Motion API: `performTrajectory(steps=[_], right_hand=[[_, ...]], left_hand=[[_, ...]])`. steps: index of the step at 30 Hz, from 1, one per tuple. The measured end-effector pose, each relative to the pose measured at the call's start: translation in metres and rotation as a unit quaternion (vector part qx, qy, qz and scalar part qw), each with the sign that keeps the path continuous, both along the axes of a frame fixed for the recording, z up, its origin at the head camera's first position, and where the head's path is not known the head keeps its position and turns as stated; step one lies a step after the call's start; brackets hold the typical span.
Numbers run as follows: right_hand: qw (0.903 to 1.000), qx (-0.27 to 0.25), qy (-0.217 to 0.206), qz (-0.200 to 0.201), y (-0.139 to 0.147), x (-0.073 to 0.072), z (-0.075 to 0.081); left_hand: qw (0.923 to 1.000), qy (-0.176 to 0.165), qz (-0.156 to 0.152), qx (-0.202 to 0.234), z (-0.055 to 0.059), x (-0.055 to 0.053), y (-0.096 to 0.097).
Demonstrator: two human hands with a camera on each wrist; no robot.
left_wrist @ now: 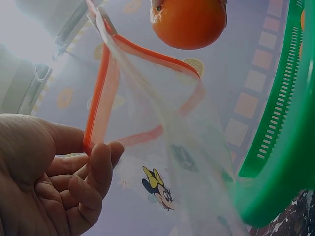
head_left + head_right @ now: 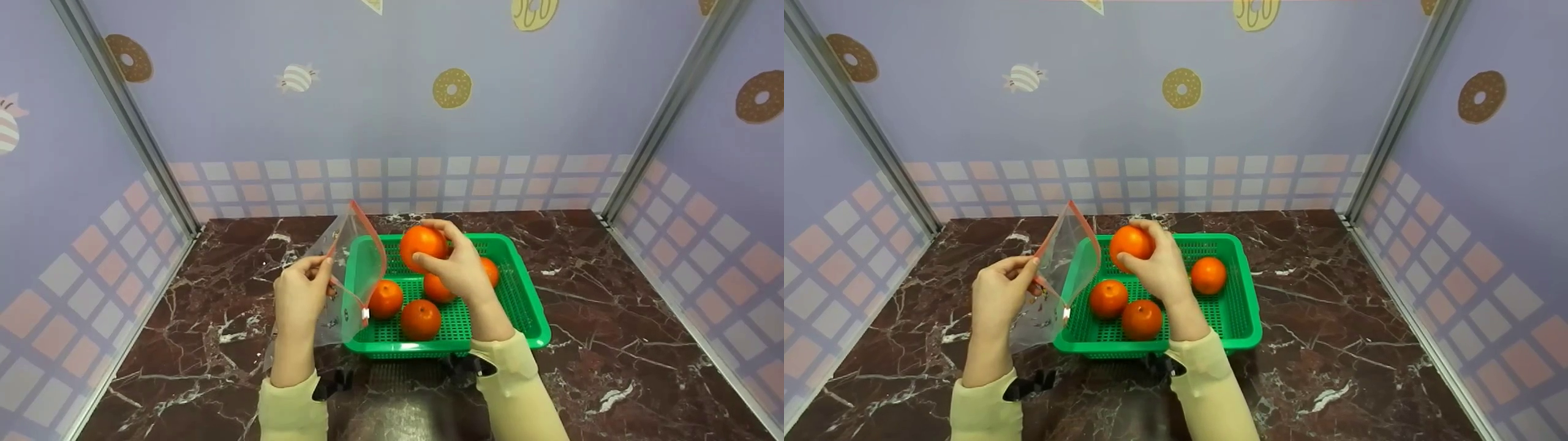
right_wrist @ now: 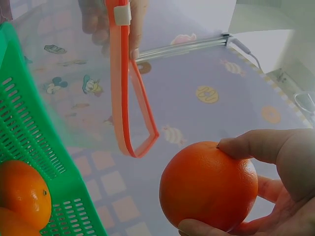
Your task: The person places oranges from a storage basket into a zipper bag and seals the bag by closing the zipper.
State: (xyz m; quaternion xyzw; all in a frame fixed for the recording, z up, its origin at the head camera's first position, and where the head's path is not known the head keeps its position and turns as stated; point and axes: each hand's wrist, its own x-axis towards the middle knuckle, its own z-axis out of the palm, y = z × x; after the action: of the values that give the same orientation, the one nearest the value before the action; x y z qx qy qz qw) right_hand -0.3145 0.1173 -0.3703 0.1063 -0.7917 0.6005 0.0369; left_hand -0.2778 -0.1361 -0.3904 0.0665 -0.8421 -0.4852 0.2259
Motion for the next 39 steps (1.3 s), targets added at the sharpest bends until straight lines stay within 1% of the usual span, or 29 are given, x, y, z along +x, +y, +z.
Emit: performTrajectory(steps=[7,17,39], right_hand=[[0.9999,0.005,0.015,0.006,-0.007,0.0,0.004],[0.9995,0.015,0.02,0.018,-0.019,0.001,0.009],[0.997,0.048,0.033,0.051,-0.04,0.003,0.011]], left_hand=[[1.0,0.0,0.0,-0.001,0.0,0.0,0.0],[1.0,0.001,0.0,-0.003,0.0,0.0,0.0],[0.9999,-0.002,0.003,-0.01,0.001,0.0,0.0]])
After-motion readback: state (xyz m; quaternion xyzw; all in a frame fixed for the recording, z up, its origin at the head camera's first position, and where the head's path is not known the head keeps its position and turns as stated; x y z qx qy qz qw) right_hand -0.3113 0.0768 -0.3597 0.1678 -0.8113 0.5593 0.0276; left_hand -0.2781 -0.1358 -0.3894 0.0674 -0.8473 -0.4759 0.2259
